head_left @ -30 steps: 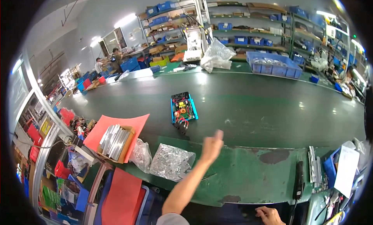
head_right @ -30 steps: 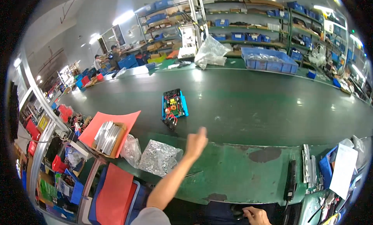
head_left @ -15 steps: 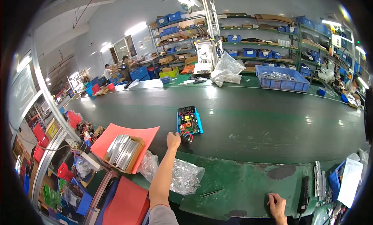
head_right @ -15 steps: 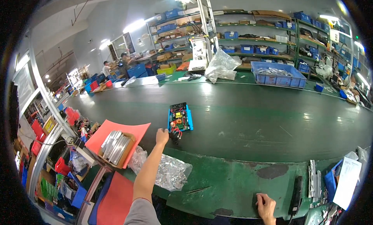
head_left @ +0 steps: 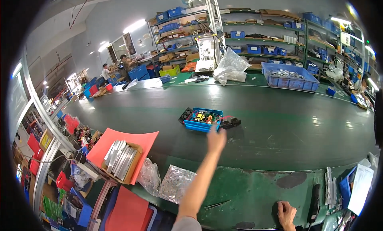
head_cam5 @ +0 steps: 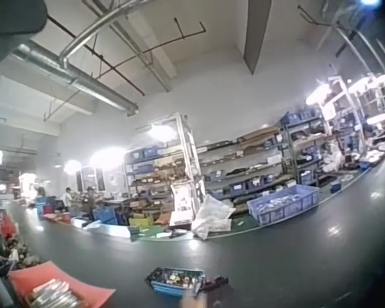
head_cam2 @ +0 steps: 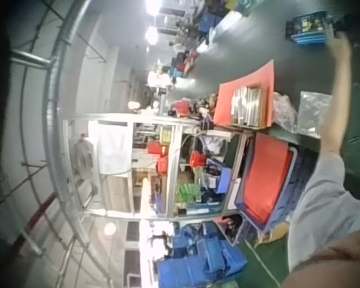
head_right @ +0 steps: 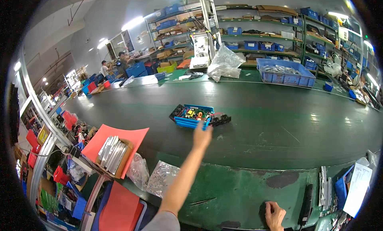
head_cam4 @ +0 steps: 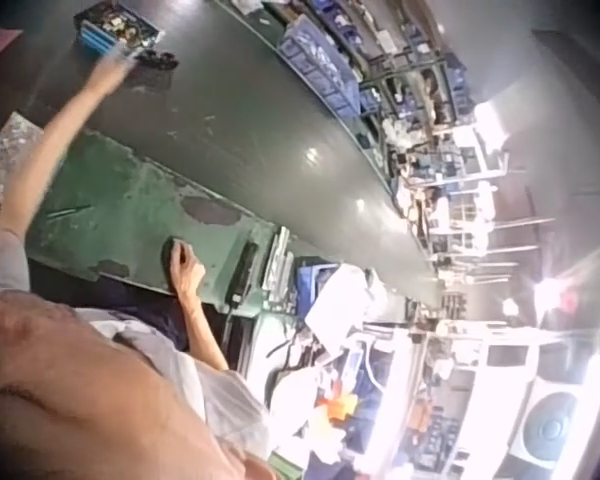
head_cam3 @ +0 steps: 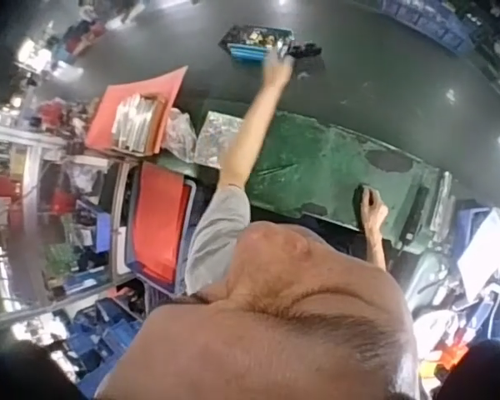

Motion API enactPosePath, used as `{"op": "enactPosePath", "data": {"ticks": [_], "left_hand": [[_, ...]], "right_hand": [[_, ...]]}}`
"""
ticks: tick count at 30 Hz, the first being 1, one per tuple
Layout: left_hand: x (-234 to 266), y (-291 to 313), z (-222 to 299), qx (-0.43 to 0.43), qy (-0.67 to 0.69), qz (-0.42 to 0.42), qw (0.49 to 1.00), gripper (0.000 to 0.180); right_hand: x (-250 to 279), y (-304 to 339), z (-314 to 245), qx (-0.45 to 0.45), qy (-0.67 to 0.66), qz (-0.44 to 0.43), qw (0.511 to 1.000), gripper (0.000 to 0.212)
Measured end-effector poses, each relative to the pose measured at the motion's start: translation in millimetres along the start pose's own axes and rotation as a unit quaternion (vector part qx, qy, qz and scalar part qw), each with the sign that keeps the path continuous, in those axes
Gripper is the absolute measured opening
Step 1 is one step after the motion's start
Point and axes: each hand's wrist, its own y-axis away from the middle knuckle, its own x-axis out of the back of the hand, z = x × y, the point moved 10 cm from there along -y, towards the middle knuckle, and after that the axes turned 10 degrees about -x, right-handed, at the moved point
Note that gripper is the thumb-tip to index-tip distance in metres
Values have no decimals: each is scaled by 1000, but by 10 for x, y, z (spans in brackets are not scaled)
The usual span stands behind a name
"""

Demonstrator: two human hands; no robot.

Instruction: Assemble electronic circuit boards and pack them into protective bags at a factory workstation.

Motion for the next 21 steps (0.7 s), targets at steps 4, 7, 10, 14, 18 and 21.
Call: {"op": "enactPosePath", "data": {"ticks": [4,7,10,14,18,21], "left_hand": [[-1314,1039,954,-4,95,-183,978,56],[-1709,1823,1520,-76,132,-189,970,54],[-1863,2420,2135,-236,154,-177,943,56],[-2136,2811,2065,-207,100,-208,951,63],[-2210,2988,2209,-249,89,-278,923,65],[-2332,3381,2471,-286,161,-360,873,70]], "right_hand": [[-189,-454,-47,-78,-123,-98,984,22],[-167,-1225,-575,-3,-190,-22,982,22],[-296,-1673,-221,153,-194,107,963,20],[-516,-2027,222,-31,-222,72,972,14],[-519,-1881,-87,-28,-214,71,974,9],[-605,-1889,54,-14,-213,60,975,12]]}}
